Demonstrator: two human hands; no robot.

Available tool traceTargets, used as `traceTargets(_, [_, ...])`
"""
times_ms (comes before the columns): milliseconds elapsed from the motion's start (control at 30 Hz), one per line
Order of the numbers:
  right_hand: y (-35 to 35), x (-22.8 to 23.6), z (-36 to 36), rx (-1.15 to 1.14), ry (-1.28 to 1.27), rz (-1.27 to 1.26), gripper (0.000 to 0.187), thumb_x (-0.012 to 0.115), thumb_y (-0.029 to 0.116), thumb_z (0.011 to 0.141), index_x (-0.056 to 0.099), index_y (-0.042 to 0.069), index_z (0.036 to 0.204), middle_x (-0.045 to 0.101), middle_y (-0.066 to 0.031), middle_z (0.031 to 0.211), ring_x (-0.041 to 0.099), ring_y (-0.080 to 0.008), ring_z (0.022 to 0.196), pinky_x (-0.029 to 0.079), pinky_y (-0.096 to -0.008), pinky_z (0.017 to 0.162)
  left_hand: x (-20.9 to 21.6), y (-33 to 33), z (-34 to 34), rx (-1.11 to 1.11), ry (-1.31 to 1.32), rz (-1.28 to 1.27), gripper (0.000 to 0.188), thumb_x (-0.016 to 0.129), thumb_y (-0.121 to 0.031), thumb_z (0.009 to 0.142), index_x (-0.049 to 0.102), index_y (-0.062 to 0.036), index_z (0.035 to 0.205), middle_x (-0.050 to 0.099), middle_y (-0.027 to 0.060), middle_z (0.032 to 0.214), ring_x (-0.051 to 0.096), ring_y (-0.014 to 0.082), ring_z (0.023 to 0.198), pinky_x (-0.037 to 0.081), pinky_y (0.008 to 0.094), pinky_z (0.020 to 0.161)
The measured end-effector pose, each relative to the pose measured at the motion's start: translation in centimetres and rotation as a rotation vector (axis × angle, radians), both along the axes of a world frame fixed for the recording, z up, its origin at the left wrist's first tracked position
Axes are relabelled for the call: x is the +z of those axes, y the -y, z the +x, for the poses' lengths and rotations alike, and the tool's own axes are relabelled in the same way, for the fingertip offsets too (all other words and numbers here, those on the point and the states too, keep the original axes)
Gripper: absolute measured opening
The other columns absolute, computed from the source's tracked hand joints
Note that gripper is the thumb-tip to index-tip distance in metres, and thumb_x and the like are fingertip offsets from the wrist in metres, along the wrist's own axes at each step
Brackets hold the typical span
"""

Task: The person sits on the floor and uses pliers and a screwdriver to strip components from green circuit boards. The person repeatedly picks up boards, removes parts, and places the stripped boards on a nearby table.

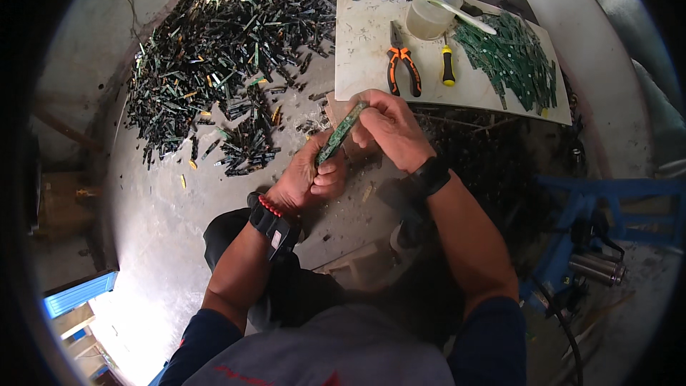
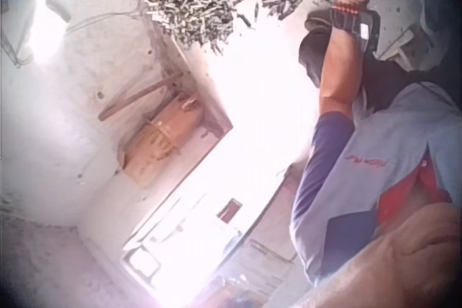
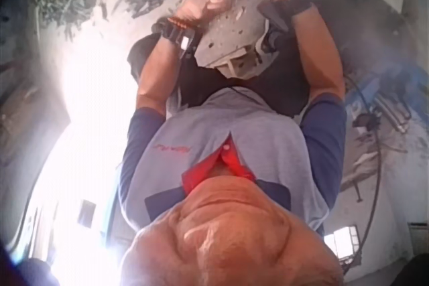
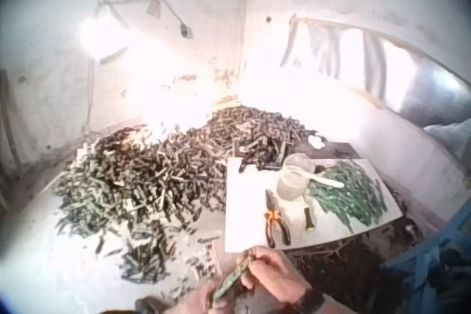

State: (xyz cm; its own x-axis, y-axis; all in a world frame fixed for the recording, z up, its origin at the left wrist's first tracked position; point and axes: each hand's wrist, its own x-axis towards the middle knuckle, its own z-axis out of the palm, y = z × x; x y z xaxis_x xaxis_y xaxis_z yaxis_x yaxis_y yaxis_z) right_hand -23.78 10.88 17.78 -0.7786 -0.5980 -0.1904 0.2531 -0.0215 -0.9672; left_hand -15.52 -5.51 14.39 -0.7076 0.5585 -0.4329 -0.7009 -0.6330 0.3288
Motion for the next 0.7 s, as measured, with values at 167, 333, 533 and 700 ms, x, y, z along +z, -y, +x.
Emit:
traceTargets(167, [-0.7,1.0,0.0,-0.005,0.021,0.012,0.020,0.041,0.006,0.090,0.057,-0.001,0.101,0.057,-0.0048,0.073,0.052,-0.0099,0.064,0.043,-0.0226,0.061,-0.2,-0.1,-0.3,0.014,-0.018,0.036,0.052,0.037,-0.050,0.091,0.036,-0.0134,0.053,0.030,-0.0034,0.043,0.022,0.0078,0.033,0.021,0.0216,0.033])
traceTargets(333, [-1.5,1.7,-0.7,0.064,-0.107,0.093,0.018,0.047,0.003,0.087,0.058,-0.003,0.100,0.060,-0.0053,0.076,0.057,-0.0091,0.067,0.049,-0.0229,0.062,0.4,-0.1,-0.2,0.011,-0.014,0.068,0.052,0.037,-0.048,0.091,0.037,-0.0133,0.053,0.030,-0.0033,0.043,0.022,0.0077,0.034,0.020,0.0215,0.033])
traceTargets(533, [-1.6,1.7,-1.2,0.114,-0.016,-0.002,0.017,0.048,0.003,0.086,0.059,-0.002,0.097,0.060,-0.0048,0.076,0.057,-0.0099,0.066,0.048,-0.0234,0.061,1.2,-0.1,0.0,-0.005,0.000,0.035,0.051,0.037,-0.047,0.091,0.034,-0.0142,0.052,0.028,-0.0043,0.043,0.021,0.0072,0.034,0.019,0.0211,0.033])
traceTargets(700, [-0.7,0.5,0.0,0.075,0.304,-0.403,0.019,0.046,0.007,0.082,0.059,0.000,0.094,0.058,-0.0068,0.070,0.054,-0.0145,0.058,0.045,-0.0261,0.055,1.8,0.2,0.9,-0.047,-0.115,0.135,0.049,0.033,-0.046,0.093,0.041,-0.0115,0.059,0.029,-0.0049,0.046,0.022,0.0060,0.035,0.018,0.0202,0.034])
